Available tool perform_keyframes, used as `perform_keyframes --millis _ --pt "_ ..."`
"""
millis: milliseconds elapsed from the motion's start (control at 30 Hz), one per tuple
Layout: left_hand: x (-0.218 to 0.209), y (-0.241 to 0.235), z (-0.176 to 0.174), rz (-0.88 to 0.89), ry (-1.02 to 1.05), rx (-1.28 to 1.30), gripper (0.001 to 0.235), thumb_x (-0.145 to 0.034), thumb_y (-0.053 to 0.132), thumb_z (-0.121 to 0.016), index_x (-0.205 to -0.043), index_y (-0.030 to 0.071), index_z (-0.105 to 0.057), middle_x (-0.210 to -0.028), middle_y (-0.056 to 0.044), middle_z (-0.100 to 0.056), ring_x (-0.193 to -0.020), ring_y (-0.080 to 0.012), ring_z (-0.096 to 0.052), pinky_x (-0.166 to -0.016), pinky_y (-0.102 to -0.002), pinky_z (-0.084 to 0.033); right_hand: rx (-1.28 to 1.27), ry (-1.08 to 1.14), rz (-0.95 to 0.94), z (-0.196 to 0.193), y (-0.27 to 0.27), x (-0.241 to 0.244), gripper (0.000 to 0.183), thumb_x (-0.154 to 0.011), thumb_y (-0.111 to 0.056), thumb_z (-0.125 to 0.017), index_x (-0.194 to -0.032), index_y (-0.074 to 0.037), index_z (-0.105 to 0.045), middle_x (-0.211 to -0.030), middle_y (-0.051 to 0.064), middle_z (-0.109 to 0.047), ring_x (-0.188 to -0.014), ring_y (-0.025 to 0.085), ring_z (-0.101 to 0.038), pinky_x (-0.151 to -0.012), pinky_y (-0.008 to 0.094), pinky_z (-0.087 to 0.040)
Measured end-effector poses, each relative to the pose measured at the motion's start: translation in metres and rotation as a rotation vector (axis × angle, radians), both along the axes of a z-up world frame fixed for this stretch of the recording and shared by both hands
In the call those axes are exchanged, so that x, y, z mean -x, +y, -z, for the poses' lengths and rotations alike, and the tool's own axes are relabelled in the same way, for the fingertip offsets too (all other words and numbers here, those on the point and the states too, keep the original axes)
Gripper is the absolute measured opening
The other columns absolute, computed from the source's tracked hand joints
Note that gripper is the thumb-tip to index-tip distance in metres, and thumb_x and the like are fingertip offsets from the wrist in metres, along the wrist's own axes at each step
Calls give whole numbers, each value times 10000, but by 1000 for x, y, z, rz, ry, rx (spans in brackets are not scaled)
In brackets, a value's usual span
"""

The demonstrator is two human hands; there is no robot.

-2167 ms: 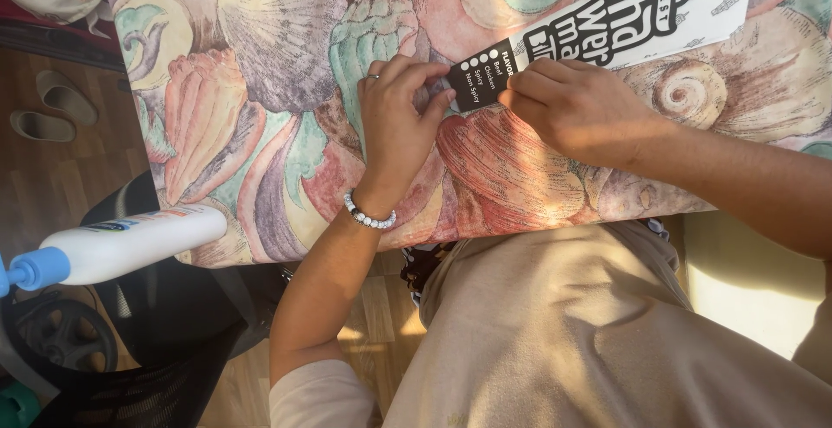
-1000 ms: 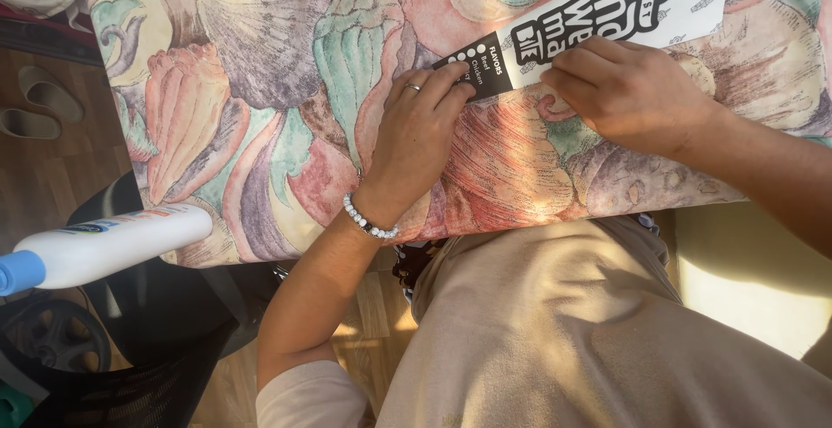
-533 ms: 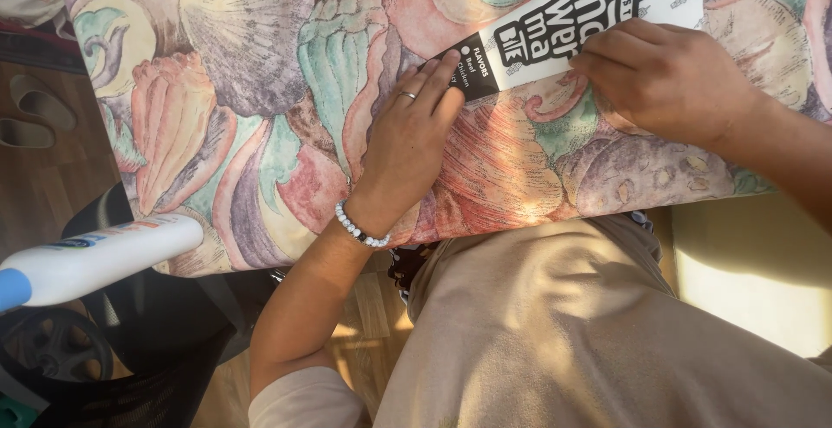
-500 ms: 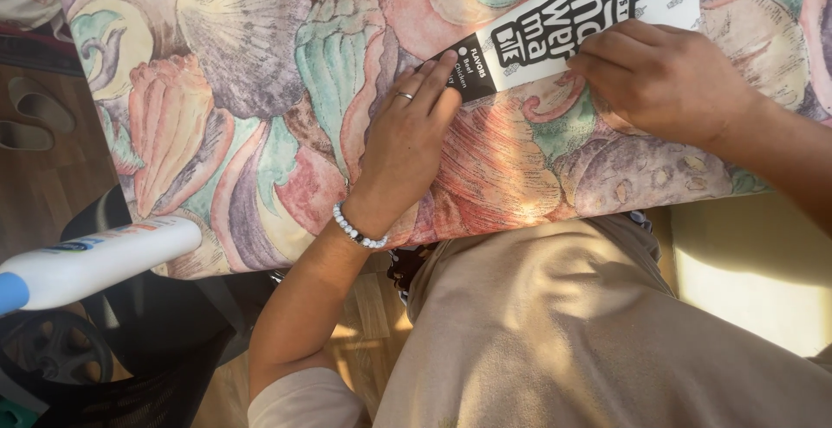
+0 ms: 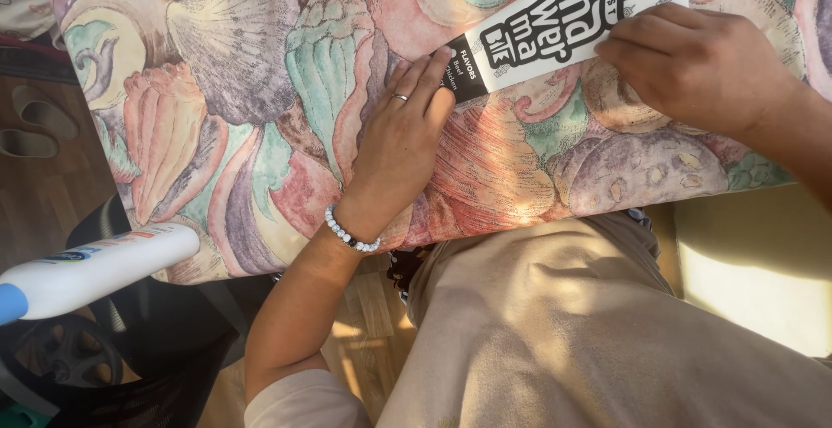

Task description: Peeling stickers from a backing sheet and organizing the sheets on a table.

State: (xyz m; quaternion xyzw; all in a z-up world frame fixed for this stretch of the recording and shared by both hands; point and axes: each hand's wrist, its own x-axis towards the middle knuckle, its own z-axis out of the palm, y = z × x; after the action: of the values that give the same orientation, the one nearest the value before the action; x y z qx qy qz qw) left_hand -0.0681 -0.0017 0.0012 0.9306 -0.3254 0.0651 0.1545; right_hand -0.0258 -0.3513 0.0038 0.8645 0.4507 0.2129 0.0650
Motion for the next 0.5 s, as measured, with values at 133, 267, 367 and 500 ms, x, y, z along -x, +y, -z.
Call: perform_keyframes --millis 133,267,367,500 --pt "-1 1 0 -11 -19 -63 185 -1014 -90 -433 -991 43 -559 -1603 -152 -413 -1396 -343 -561 -1227 -474 -408 -15 26 -34 7 -3 -2 186 -1066 -60 -647 -1185 -142 -764 -1164 -46 -716 -918 146 -662 -763 254 -563" --pt "-9 4 -4 8 -21 -43 168 -933 -92 -503 -948 69 -548 -1529 -162 -524 -1243 -347 -614 -1117 -480 -450 -41 52 -66 8 -5 -6 201 -1040 -34 -637 -1162 -137 -759 -1154 -37 -695 -890 159 -643 -771 269 -561" --pt "-13 6 -10 34 -12 -44 151 -915 -71 -552 -962 72 -562 -1492 -161 -555 -1124 -351 -602 -1027 -462 -452 -35 44 -86 6 -6 -9 193 -1039 -57 -635 -1135 -167 -762 -1169 -50 -702 -927 147 -668 -805 259 -572" --pt "-18 7 -12 60 -42 -98 228 -824 -48 -585 -1012 80 -584 -1460 -173 -553 -1030 -335 -586 -959 -431 -460 -105 212 -26 6 -5 -15 80 -1107 -203 -721 -1107 -175 -796 -1083 -41 -759 -956 194 -722 -776 306 -595"
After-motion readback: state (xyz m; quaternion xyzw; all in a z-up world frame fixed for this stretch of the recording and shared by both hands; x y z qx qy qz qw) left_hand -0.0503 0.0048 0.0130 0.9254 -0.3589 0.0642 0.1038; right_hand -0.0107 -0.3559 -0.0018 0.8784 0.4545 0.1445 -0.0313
